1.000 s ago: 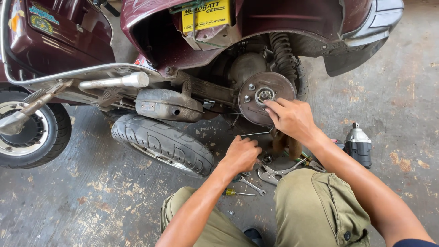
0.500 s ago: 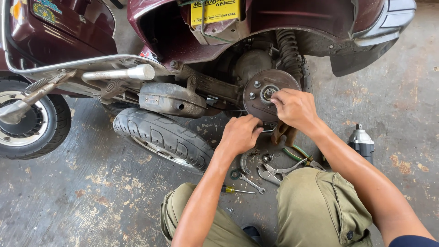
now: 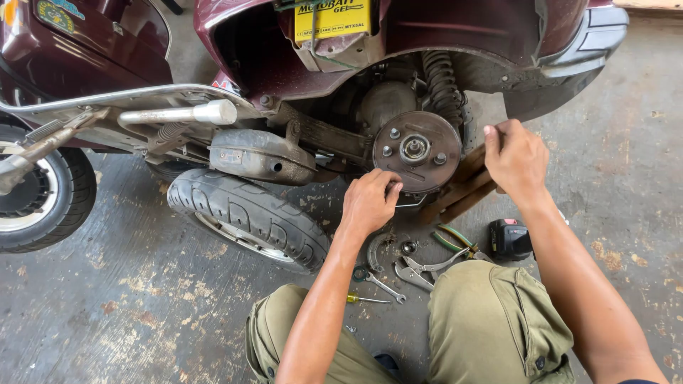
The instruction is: Removing and replacing the brake shoes on a motor scooter.
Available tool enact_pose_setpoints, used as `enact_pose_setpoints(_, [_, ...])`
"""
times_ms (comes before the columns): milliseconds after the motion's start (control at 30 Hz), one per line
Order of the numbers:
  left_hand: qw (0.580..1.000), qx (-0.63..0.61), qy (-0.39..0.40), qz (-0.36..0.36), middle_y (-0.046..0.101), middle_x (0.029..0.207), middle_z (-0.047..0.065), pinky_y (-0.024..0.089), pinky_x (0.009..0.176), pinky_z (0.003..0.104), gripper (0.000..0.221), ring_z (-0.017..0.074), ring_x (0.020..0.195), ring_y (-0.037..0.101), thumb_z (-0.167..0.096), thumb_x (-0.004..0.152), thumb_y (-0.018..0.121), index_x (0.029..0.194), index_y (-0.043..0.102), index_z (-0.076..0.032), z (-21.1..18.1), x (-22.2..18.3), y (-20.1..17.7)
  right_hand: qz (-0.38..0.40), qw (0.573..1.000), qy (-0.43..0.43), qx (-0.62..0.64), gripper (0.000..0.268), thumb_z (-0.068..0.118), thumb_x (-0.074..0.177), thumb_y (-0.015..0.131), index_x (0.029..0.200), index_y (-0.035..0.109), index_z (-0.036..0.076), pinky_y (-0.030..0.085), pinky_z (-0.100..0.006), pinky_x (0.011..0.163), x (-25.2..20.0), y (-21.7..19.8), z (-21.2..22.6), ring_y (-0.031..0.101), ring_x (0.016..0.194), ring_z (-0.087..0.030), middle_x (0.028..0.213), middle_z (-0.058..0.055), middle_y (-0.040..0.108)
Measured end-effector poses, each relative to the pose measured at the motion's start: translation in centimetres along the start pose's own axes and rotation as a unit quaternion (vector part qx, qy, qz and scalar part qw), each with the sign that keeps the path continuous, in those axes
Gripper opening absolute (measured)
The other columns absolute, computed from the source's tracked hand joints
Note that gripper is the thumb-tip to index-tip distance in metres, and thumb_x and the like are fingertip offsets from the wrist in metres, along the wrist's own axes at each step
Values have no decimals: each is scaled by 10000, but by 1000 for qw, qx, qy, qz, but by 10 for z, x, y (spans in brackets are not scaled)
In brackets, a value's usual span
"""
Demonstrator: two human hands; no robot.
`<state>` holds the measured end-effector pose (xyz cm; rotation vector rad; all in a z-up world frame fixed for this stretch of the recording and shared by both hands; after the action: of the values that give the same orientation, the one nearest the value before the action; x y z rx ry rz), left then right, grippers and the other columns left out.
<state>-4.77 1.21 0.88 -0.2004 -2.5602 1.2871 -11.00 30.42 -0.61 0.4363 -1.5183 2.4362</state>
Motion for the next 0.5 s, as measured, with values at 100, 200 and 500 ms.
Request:
enact_pose_setpoints(100, [1000,6,-20,-19,627,849,-32,548,798,403,189,218,872,698,-388,954,621,1060,698,-252,-6,2,-1,16,989,12,-147,248,368,1094,660,1105,729,130,576,-465,705,4,-10,4,756,791,-350,844,-111,725])
enact_pose_setpoints(200, [994,-24,-19,-109,665,852,2,492,725,356,145,221,740,659,-184,873,691,1003,707,-123,-15,3,-12,24,987,-11,-156,467,90,922,623,1388,615,56,535,-468,554,3,-28,34,700,617,-417,772,-200,733])
enact_pose_setpoints(500, [966,-88,-188,-153,648,905,-16,580,725,389,245,240,842,714,-378,887,711,1055,735,-202,5,29,13,14,976,-2,215,185,153,955,709,1120,790,171,565,-471,740,-9,4,81,727,877,-358,864,-124,748])
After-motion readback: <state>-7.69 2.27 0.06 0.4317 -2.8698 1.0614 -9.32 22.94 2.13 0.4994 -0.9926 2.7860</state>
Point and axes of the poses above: each hand's wrist, its own x-axis towards the middle knuckle, its own y-axis out of the palm, z = x × y, the point moved 5 cm from there along x, towards the middle knuckle
